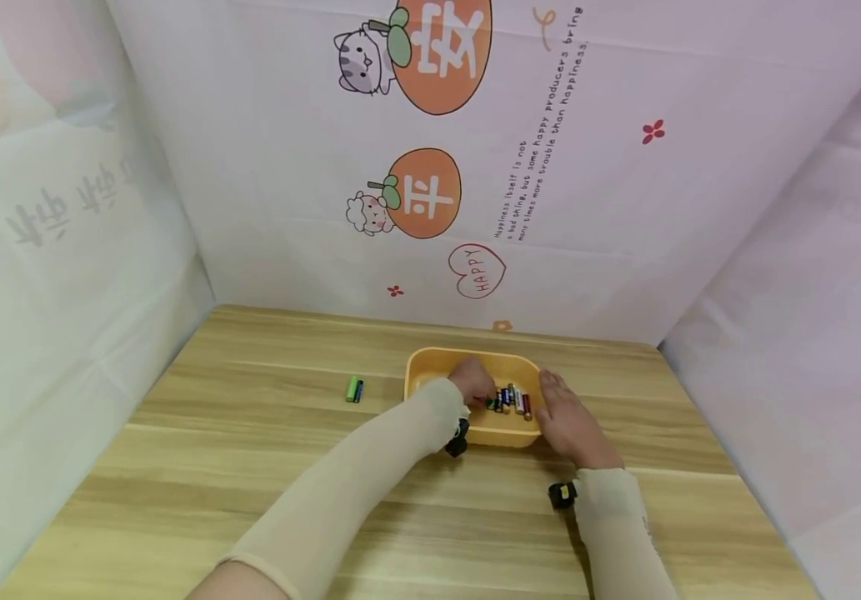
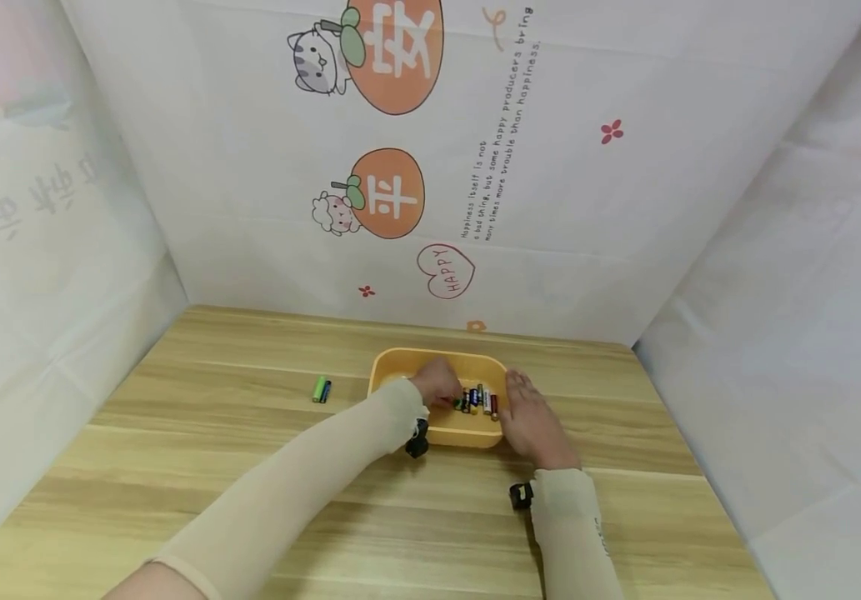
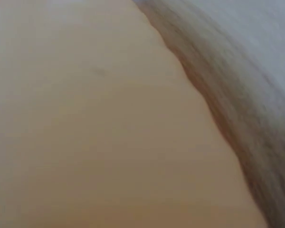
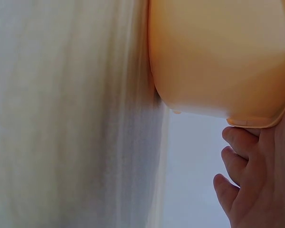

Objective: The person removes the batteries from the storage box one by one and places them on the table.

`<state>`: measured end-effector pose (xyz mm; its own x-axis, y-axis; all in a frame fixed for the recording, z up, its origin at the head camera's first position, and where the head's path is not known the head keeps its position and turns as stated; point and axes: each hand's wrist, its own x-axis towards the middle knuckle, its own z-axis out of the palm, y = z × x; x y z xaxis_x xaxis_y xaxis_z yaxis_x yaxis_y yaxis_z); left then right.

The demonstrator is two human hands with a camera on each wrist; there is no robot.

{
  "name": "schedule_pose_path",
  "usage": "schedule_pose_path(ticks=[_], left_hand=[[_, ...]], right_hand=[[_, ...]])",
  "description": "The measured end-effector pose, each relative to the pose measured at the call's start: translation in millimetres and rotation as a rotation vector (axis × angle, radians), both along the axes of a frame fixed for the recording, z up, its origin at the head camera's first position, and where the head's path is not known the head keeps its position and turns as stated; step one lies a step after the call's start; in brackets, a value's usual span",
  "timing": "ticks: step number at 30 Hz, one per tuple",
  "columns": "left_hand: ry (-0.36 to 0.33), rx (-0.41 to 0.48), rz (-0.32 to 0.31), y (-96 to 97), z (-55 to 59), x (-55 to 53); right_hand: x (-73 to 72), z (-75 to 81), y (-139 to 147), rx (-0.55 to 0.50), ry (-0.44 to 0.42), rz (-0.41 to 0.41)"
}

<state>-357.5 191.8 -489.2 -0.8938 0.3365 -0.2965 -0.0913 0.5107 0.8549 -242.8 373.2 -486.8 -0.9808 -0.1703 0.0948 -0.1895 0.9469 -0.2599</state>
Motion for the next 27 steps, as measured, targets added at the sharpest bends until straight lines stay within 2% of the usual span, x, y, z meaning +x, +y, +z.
schedule_pose_path(ticks=[6,16,27], left_hand=[[0.052,-0.118,-0.029,4.2,-4.9,-3.7],[0.076,-0.201,-0.11,-2.9,6.8,2.2],[0.168,-0.365,-0.144,-7.0,15.4,11.3]], right_hand=[[-0.8,-0.9,1.4,-0.001,0.002,-0.011],[-1.2,1.0,0.1,-0.001,-0.001,-0.009],[-0.6,-1.2,-0.9,-0.007,0.001,-0.017]])
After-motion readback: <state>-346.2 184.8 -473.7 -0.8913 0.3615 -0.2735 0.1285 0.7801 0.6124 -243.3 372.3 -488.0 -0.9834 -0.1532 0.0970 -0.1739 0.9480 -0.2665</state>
